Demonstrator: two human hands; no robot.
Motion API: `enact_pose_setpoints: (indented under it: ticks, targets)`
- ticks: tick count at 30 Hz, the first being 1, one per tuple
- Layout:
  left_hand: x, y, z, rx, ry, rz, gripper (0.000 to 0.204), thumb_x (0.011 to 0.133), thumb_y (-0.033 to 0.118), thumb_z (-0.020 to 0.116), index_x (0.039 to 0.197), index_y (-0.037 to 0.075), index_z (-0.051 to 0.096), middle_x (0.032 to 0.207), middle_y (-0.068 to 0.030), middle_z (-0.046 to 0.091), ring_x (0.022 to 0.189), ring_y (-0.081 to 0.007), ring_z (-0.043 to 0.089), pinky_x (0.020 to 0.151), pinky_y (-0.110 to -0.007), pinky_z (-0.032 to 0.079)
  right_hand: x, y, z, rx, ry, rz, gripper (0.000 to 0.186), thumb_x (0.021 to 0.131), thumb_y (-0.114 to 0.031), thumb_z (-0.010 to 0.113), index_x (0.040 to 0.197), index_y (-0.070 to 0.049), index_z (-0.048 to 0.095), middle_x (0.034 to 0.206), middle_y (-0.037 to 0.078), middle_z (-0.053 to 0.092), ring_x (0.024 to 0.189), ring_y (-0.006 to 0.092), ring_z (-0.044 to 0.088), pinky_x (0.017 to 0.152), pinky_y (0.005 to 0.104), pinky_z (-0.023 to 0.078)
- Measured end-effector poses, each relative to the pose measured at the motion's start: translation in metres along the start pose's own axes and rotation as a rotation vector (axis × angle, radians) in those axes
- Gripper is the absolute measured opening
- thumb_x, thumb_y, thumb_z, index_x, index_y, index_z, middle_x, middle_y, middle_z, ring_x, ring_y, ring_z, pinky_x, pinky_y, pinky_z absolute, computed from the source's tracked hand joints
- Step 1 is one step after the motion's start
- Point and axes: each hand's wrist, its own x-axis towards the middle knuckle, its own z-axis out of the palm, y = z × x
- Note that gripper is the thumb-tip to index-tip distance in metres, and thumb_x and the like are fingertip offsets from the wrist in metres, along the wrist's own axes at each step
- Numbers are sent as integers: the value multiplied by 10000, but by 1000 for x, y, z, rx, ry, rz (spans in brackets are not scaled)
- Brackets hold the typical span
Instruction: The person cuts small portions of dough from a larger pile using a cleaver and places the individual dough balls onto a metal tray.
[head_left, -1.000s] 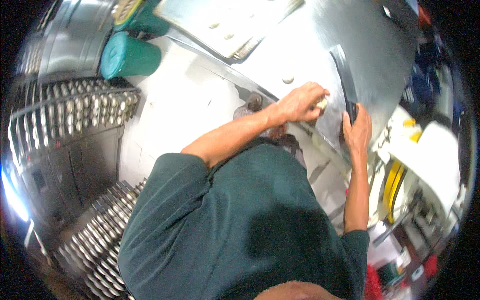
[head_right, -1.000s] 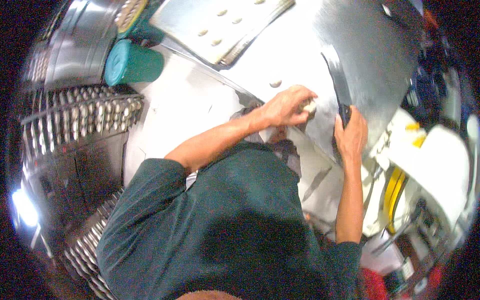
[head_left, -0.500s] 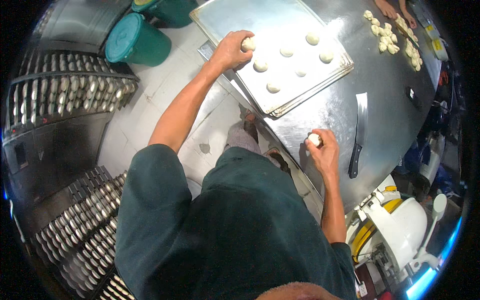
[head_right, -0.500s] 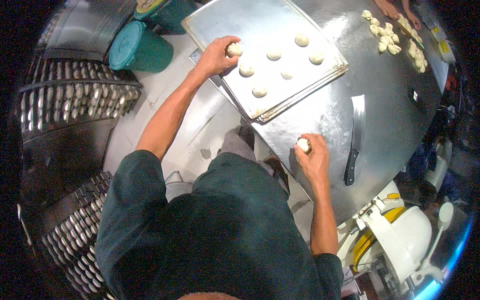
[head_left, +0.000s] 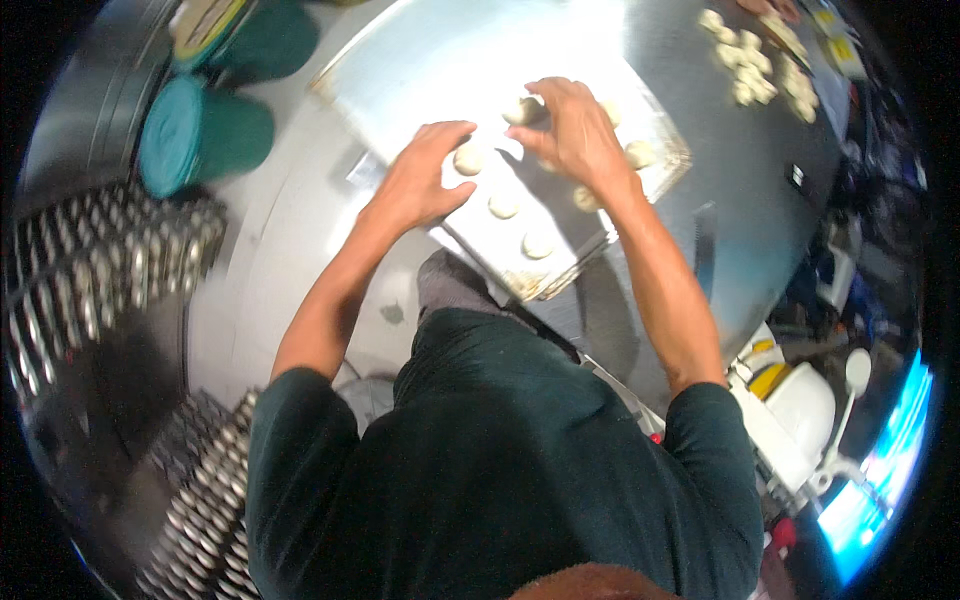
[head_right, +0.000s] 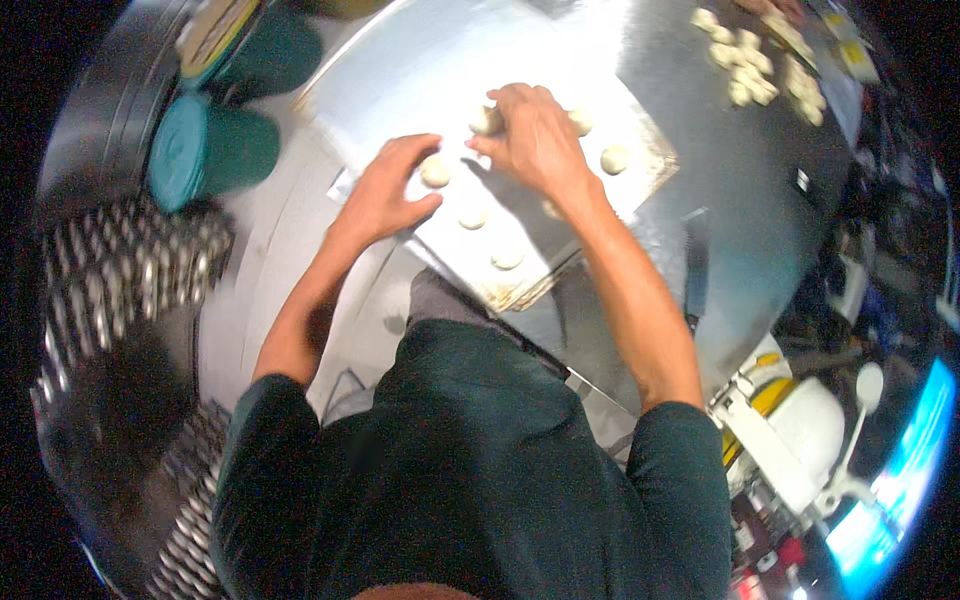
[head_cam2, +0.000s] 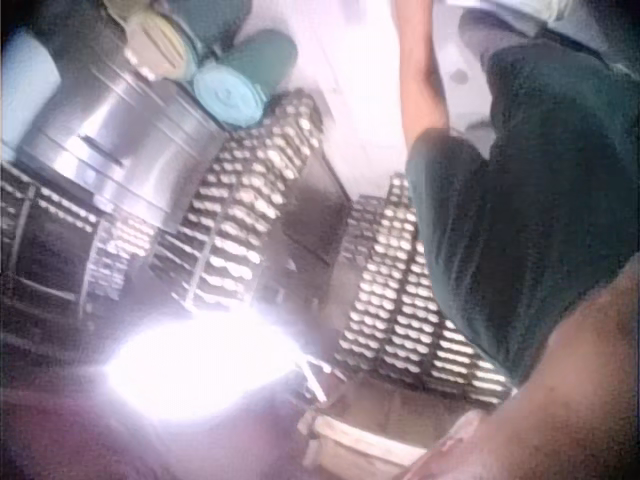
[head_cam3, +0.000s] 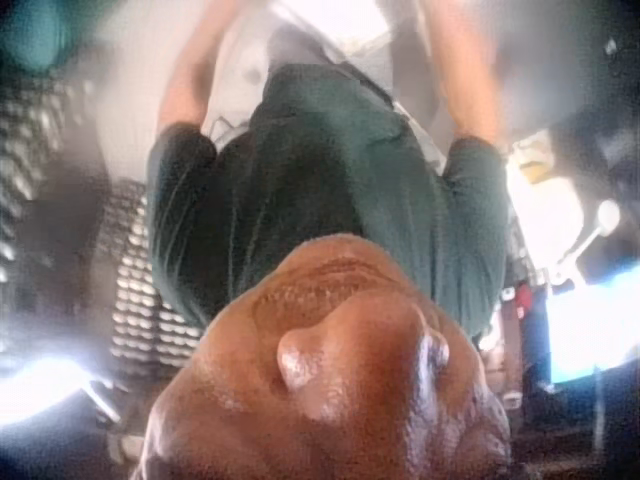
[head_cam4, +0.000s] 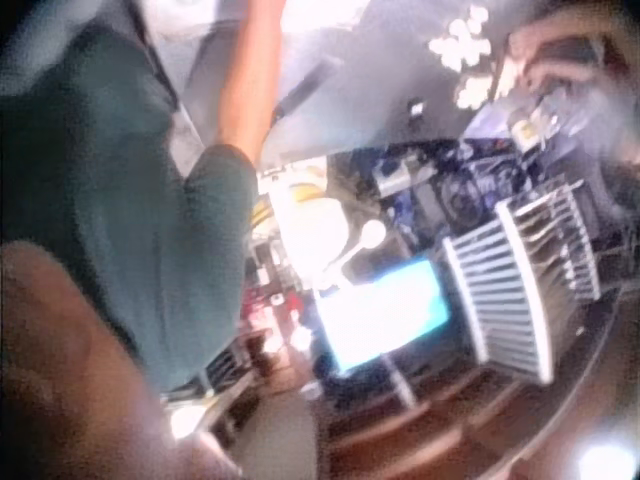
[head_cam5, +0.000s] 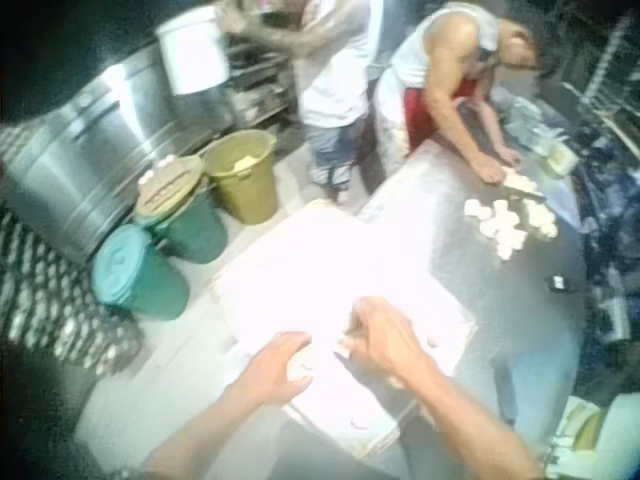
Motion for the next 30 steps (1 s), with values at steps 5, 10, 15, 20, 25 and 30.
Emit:
enact_pose_setpoints:
  ticks: [5,10,15,20,25,30]
  targets:
    - [79,36,1,-65,71,94,609,796,150,789,1365,68,588,1348,-161,623,1257,-322,590,1059,-439,488,-126,50,-74,53,284,422,501,812,-253,816,1202,19,660,1162,206,676,1109,386,617,977,448,486]
    - [227,96,85,-82,40,487,504,870,198,750,1338,80,604,1382,-169,602,1247,-384,585,1068,-440,483,-325,94,-82,-306,373,874,610,811,-294,825,1253,39,569,1231,246,604,1168,439,552,1029,500,425]
    - [388,121,202,184,66,492,710,831,241,803,1470,149,508,1577,-159,424,1402,-463,425,1126,-499,442,-413,98,-45,-398,471,1028,514,892,-318,749,1227,32,579,1205,234,598,1144,433,533,998,523,402]
    - [494,136,251,624,-98,574,719,815,254,808,1473,228,520,1584,-139,417,1440,-432,386,1128,-492,443,-409,151,-44,-509,630,935,450,947,-367,671,1195,1,599,1127,199,602,1126,412,531,984,527,391]
    - [552,103,264,507,-270,604,499,787,230,787,1268,154,678,1323,-169,637,1223,-386,592,1029,-472,509,-419,193,-48,-515,506,945,452,993,-365,641,1249,-1,564,1163,189,591,1143,405,522,975,545,397]
    - [502,112,239,329,-258,310,353,766,224,749,1080,69,709,1002,-211,736,970,-363,710,890,-452,554,-416,187,-56,-411,598,1063,508,965,-356,684,1295,2,541,1248,179,575,1186,399,519,1012,551,393]
